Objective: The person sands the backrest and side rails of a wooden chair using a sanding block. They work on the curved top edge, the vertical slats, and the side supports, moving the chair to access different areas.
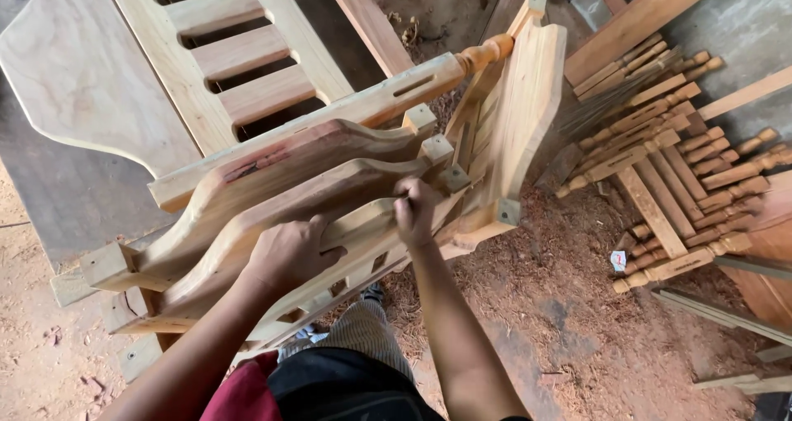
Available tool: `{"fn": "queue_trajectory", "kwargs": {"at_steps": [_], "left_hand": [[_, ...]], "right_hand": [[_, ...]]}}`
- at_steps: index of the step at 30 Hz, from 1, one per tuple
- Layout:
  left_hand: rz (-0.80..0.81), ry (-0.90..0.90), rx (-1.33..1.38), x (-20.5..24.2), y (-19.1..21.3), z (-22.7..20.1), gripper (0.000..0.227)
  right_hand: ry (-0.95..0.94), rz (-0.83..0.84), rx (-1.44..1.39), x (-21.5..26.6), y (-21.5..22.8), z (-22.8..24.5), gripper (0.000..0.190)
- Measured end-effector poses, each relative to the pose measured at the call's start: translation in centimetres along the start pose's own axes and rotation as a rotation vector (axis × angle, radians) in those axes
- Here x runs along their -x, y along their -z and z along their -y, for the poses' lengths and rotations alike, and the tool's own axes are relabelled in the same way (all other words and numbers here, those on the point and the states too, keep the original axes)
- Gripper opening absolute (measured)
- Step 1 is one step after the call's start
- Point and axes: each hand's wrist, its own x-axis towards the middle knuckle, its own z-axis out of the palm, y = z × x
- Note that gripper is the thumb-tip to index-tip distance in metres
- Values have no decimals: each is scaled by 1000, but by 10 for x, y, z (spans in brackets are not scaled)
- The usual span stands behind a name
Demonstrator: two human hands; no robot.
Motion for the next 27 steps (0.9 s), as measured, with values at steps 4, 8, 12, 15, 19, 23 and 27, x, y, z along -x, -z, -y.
{"fn": "queue_trajectory", "kwargs": {"at_steps": [4,8,12,15,19,23,27], "left_hand": [[12,34,-16,1,9,-4,58],[27,18,-29,-5,0,4,56],[33,24,-12,0,2,-1,59],[30,39,-8,1,5,-5,58],[-54,-17,43,1,-4,4,56],[-64,-1,3,-7,-1,1,54],[5,35,-21,-1,-2,1,56]], "right_hand": [[-234,44,233,-9,27,1,33],[-375,67,280,17,-6,-34,39],[109,69,120,-12,-6,38,30],[-39,91,155,4,23,-9,37],[-265,140,142,-4,34,-18,50],[-94,95,-30,5,-2,3,43],[-228,135,-39,4,11,-4,46]]}}
